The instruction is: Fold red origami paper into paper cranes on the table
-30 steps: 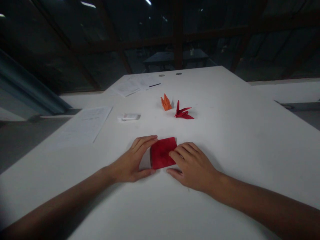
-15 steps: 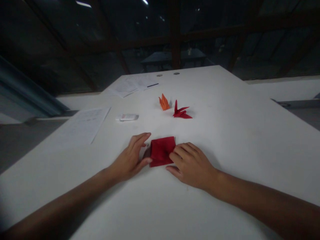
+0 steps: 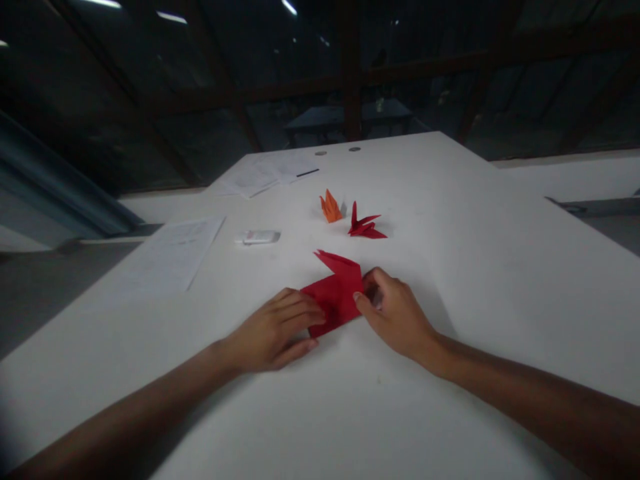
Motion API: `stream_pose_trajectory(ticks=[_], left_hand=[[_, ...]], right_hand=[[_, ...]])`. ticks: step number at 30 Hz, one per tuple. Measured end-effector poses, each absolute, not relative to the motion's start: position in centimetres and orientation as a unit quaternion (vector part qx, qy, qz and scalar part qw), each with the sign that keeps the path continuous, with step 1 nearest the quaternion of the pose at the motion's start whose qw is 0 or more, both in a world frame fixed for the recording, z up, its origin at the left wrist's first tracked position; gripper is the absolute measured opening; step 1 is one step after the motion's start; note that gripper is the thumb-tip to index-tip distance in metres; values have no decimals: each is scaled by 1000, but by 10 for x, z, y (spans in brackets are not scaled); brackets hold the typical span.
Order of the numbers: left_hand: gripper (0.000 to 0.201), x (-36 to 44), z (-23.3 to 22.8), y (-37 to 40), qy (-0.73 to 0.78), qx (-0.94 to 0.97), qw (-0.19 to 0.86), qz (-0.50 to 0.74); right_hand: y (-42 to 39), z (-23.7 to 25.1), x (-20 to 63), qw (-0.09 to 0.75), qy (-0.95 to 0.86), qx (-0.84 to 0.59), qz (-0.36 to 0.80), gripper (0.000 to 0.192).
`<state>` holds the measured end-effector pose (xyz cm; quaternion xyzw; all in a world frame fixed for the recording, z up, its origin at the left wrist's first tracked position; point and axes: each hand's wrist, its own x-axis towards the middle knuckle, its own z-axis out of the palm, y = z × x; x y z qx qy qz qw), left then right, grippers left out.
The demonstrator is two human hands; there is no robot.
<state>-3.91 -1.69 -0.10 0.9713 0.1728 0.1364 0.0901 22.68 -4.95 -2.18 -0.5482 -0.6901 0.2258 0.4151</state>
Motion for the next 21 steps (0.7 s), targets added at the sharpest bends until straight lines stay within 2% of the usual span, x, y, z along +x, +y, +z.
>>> stream_pose_trajectory(ticks=[1, 3, 5, 6, 9, 12, 17, 21], left_hand=[[23, -39, 0, -17, 182, 970, 98, 129], [19, -40, 0, -18, 203, 965, 107, 127], [17, -42, 0, -18, 227, 960, 104, 126], [18, -43, -1, -17, 239, 958, 100, 126], [19, -47, -2, -16, 278, 948, 86, 132], [8, -50, -4, -13, 308, 936, 86, 149], [34, -55, -7, -10, 307, 932, 104, 163], [36, -56, -6, -9, 297, 935, 121, 154]], right_hand=[[-47, -23, 229, 447, -662, -552, 240, 11], [-40, -27, 236, 507, -614, -553, 245, 35], [-32, -30, 245, 534, -600, -530, 273, 47], [-29, -31, 249, 530, -602, -527, 281, 46], [-24, -31, 259, 487, -646, -520, 275, 26], [-24, -29, 264, 430, -725, -492, 217, 39], [-24, -31, 267, 363, -826, -412, 126, 59], [-24, -29, 269, 340, -855, -391, 34, 57]])
